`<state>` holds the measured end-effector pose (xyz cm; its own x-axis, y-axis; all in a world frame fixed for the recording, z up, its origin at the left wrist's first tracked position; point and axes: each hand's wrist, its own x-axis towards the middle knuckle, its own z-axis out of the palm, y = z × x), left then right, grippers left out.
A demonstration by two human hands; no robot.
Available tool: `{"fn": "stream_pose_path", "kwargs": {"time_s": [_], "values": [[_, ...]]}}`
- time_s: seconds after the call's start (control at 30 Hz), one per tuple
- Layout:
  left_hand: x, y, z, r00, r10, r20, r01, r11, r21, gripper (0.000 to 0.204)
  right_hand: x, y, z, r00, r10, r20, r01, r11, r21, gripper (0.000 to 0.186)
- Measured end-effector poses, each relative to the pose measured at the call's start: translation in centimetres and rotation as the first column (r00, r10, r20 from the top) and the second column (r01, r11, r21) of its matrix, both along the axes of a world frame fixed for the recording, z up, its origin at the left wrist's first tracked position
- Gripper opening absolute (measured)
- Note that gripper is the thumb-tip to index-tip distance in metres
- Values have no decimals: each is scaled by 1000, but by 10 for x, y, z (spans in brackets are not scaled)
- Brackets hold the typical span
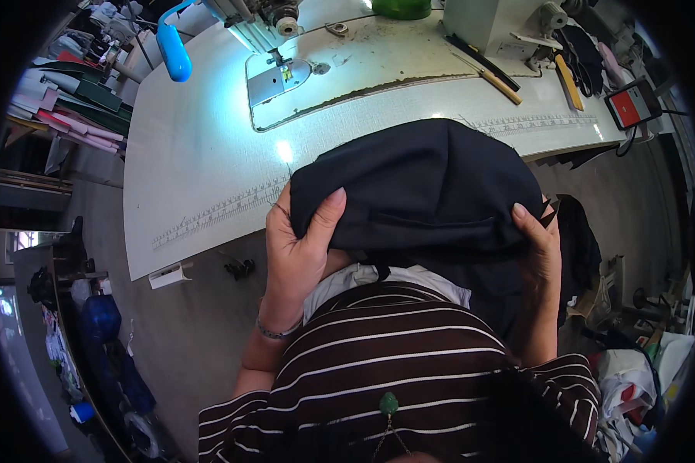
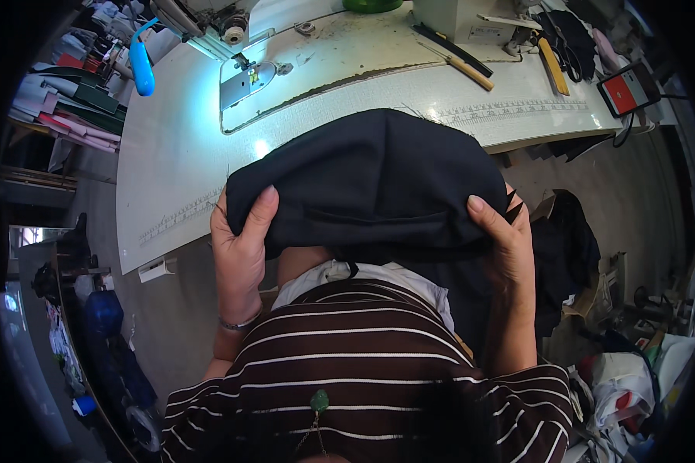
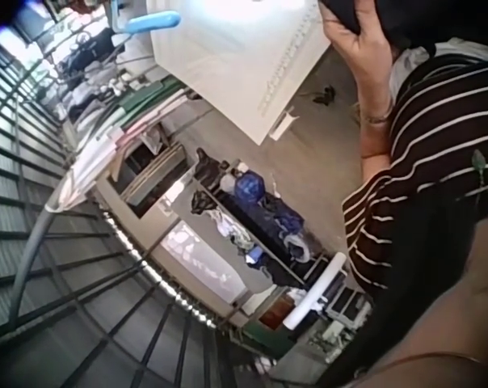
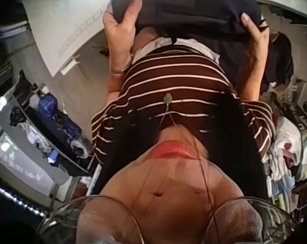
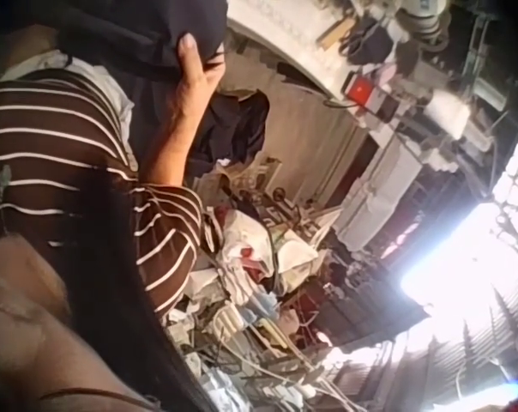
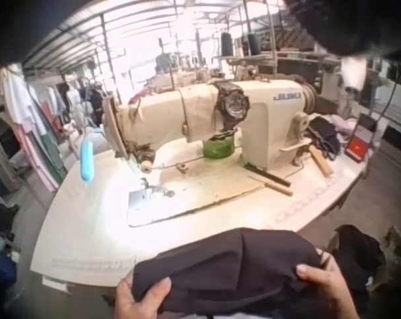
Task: Inspecting and preparing a black garment on a sewing table.
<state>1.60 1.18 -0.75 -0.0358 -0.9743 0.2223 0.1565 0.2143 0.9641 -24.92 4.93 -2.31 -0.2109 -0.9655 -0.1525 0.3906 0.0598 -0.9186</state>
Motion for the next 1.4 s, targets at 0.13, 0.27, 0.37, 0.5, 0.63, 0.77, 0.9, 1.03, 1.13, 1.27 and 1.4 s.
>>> {"fn": "stream_pose_path", "kwargs": {"time_s": [0.13,0.27,0.37,0.5,0.63,0.77,0.9,1.03,1.13,1.27,1.4], "values": [[-3,-1,-1,1000,21,7,-21,1000,20,20,-5,2,0,999,20,-32,-20,1000,3,42],[1,-3,-1,998,68,-3,-68,997,39,22,-3,0,-1,999,32,-24,-31,999,22,41],[4,-6,-3,998,53,-27,-51,997,65,21,3,-1,6,999,48,8,-48,998,36,40],[9,-8,-2,999,14,43,-18,996,89,32,4,-4,7,997,64,50,-64,998,1,39],[16,-6,14,843,127,523,-42,984,-171,83,1,-9,14,976,207,-72,-209,978,-18,25],[-9,3,57,756,177,630,130,903,-409,122,0,-19,38,768,379,-516,-458,888,-29,17],[-38,-21,34,516,-228,825,586,797,-147,69,21,-26,62,446,80,-892,-633,733,-250,14],[-30,-23,-2,889,-238,391,303,946,-112,21,47,0,71,227,-71,-971,-812,537,-229,33],[-30,-20,-12,950,-313,-9,312,948,-60,13,41,-2,63,336,241,-910,-866,459,-198,35],[-27,-17,-19,949,-316,-3,311,936,-167,8,30,-11,64,787,292,-543,-479,845,-240,22],[-25,-14,-14,944,-327,-44,316,935,-162,14,39,-29,41,768,179,-615,-427,858,-284,34]]}}
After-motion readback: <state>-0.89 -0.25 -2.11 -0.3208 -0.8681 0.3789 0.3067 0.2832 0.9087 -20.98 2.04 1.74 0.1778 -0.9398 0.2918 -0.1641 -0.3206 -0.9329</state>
